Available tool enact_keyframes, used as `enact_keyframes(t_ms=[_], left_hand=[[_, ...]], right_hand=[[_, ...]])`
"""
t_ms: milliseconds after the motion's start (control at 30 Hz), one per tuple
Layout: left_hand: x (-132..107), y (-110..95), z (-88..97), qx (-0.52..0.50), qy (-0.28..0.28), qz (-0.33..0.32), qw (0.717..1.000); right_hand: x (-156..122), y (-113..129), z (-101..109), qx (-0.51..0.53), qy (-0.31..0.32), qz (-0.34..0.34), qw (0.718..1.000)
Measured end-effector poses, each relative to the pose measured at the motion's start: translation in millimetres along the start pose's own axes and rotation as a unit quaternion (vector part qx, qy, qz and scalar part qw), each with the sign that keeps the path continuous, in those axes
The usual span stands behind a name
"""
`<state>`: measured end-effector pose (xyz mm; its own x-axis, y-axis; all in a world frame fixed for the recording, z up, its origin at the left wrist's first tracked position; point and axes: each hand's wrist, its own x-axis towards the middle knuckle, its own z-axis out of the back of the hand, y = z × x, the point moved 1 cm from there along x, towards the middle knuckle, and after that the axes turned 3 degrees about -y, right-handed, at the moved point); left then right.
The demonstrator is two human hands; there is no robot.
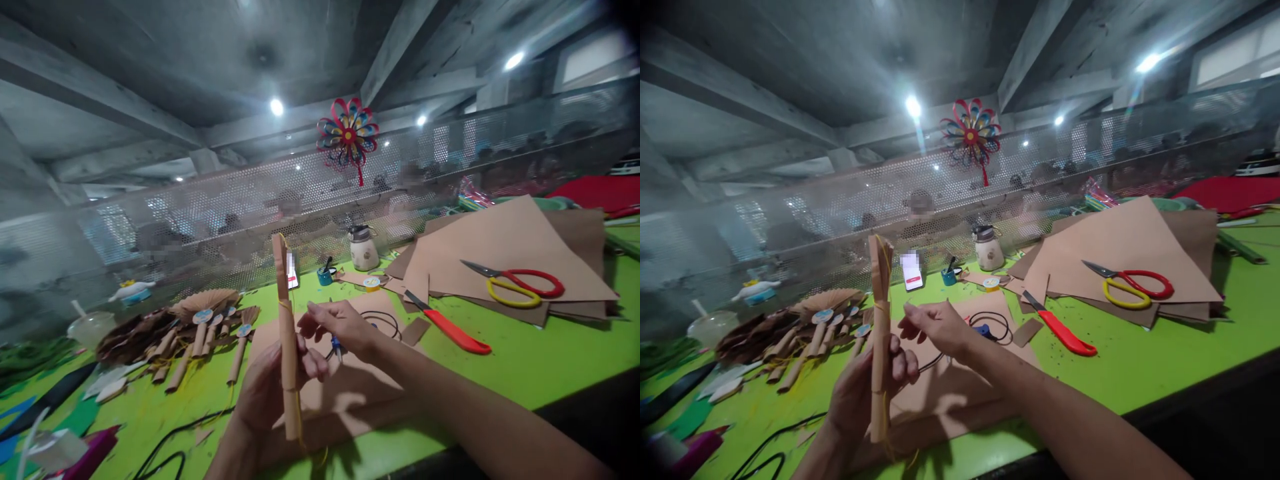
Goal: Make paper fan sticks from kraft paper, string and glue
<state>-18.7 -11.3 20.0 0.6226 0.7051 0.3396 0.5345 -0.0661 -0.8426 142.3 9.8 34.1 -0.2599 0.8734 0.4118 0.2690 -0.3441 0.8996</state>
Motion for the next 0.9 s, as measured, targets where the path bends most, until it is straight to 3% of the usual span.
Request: enact_keyframes(t_ms=[167,367,467,567,667,767,900], left_hand=[[1,-10,14.6,0.001,-0.097,-0.032,0.995],[3,-21,30.2,-0.035,-0.224,-0.1,0.969],[5,-22,29.9,-0.028,-0.239,-0.118,0.963],[6,-21,30.5,-0.026,-0.253,-0.126,0.959],[7,-19,33.7,-0.03,-0.274,-0.131,0.952],[9,-17,35.5,-0.038,-0.282,-0.132,0.95],[10,-17,34.6,-0.057,-0.299,-0.14,0.942]], right_hand=[[-5,-7,-8,0.049,0.066,-0.102,0.991],[-17,-29,-27,0.157,0.188,-0.214,0.946],[-23,-37,-38,0.164,0.21,-0.212,0.94],[-27,-42,-45,0.073,0.158,-0.205,0.963],[-29,-42,-46,-0.077,0.082,-0.121,0.986],[-31,-39,-45,-0.175,0.061,-0.04,0.982],[-31,-40,-43,-0.194,0.071,-0.035,0.978]])
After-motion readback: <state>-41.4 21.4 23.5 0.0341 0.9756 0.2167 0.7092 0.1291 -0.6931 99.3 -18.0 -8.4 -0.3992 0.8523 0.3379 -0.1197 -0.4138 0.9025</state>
